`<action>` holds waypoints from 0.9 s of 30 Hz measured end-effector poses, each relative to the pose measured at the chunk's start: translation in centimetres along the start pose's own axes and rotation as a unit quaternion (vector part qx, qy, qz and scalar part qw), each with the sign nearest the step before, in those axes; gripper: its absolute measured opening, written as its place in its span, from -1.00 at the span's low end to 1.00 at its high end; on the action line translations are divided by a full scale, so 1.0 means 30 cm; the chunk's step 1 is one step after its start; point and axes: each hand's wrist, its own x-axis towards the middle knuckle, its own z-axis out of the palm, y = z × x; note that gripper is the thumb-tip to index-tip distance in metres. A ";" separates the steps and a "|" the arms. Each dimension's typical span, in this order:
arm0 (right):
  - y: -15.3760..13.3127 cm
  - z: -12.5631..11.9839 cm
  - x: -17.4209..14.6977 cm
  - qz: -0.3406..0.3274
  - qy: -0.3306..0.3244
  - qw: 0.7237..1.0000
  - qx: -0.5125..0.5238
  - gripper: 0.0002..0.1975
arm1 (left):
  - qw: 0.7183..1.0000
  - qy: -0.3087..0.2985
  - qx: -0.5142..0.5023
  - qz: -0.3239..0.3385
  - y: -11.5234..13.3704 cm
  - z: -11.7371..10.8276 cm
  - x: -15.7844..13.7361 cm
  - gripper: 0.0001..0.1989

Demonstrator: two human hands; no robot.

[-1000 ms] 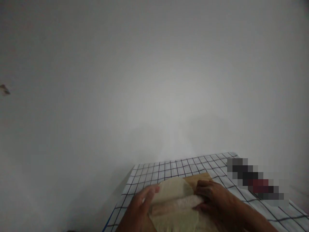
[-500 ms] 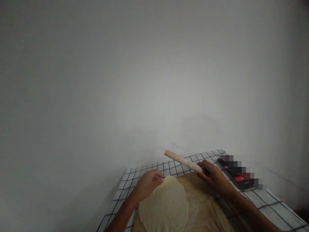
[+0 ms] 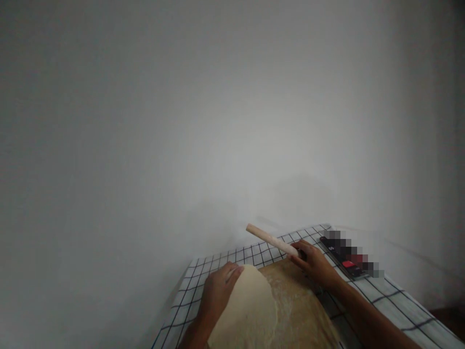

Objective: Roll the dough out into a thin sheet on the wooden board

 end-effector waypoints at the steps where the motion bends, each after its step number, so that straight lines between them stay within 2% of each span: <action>1: -0.003 0.000 0.000 -0.002 0.001 1.000 0.003 -0.70 | 1.000 0.004 -0.001 0.007 0.018 -0.021 -0.007 -0.63; 5: -0.011 -0.001 -0.001 -0.001 0.005 1.000 0.014 -0.71 | 0.999 -0.001 -0.009 0.047 0.119 -0.157 -0.024 -0.68; 9: -0.014 -0.003 -0.002 0.003 0.017 1.000 0.015 -0.73 | 0.991 -0.087 -0.058 0.080 0.212 -0.309 0.007 -0.72; 11: -0.012 -0.005 0.000 0.002 0.022 1.000 0.014 -0.73 | 0.986 -0.127 -0.072 0.084 0.221 -0.325 0.058 -0.70; 13: -0.008 -0.008 0.003 0.004 0.025 1.000 0.014 -0.74 | 0.978 -0.167 -0.081 0.094 0.204 -0.277 0.129 -0.67; 16: -0.003 -0.010 0.009 0.013 0.026 0.999 0.016 -0.75 | 0.966 -0.214 -0.073 0.126 0.156 -0.124 0.227 -0.62; 19: -0.006 -0.014 0.013 0.016 0.026 0.999 0.018 -0.75 | 0.969 -0.194 -0.071 0.132 0.107 0.016 0.248 -0.58; 23: -0.029 -0.020 0.014 0.014 0.023 0.999 0.022 -0.75 | 0.980 -0.137 -0.008 0.144 0.053 0.080 0.115 -0.54; 27: -0.057 -0.018 0.012 0.022 0.007 0.999 0.023 -0.74 | 0.953 -0.186 0.119 0.206 0.019 0.089 -0.061 -0.39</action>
